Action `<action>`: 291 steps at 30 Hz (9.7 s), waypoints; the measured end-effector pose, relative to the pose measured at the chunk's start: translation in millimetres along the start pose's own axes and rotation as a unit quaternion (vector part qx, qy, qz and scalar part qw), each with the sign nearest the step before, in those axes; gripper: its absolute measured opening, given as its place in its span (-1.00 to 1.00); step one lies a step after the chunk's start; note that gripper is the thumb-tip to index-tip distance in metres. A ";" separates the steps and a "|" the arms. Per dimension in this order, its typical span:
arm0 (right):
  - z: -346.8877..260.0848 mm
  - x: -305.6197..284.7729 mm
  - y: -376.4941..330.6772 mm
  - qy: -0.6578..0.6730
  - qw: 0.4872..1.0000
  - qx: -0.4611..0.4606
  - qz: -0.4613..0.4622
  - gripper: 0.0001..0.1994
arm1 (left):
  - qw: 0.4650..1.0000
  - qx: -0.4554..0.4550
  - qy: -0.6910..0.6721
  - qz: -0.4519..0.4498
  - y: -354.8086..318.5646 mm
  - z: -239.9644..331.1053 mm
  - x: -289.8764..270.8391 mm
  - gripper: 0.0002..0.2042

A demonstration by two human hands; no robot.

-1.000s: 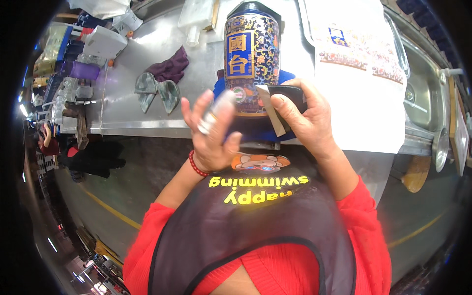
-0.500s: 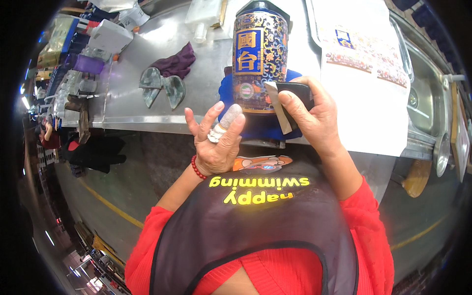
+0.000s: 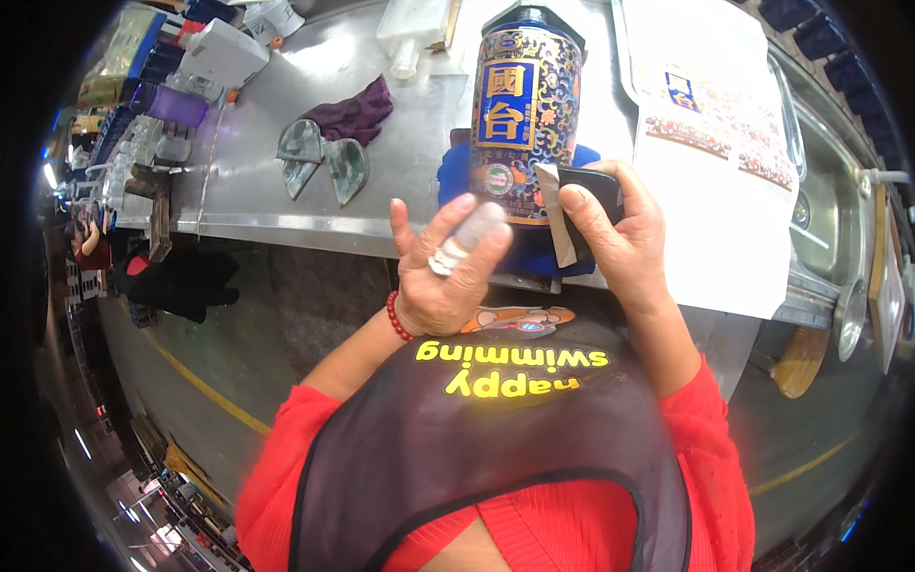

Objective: The person uses a small black tool to scrape or adjust the surface of a decorated blue ceramic vase. They rotate the vase to access different sides and continue the scraping motion along the patterned surface.

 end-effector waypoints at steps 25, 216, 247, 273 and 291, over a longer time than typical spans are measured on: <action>11.0 -0.9 0.9 0.093 0.995 0.043 -0.019 -0.83 | 0.980 0.175 0.003 -0.100 35.4 5.0 -7.5 -0.73; -69.1 -25.6 91.1 -0.178 0.962 -0.201 -0.044 -0.80 | 0.983 -0.135 -0.094 -0.079 22.0 -64.0 31.1 0.01; 1.9 -46.9 20.7 0.005 0.999 0.045 0.024 -0.84 | 0.974 0.123 0.019 -0.189 152.1 -55.4 34.5 -0.30; -104.0 9.2 124.6 -0.253 0.949 -0.174 -0.068 -0.78 | 0.986 -0.095 -0.118 -0.062 38.1 -50.6 11.3 -0.05; -16.0 -33.8 30.5 0.059 0.995 -0.085 -0.005 -0.81 | 0.977 -0.106 -0.159 -0.090 47.4 -73.8 24.5 0.09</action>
Point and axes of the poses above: each hand's wrist, its own y-axis towards the middle knuckle, its own x-axis out of the palm, z = x × y, the point moved 9 cm from there along y, towards the middle knuckle, and after that the axes turned 8 degrees about -y, right-handed, at the moved point
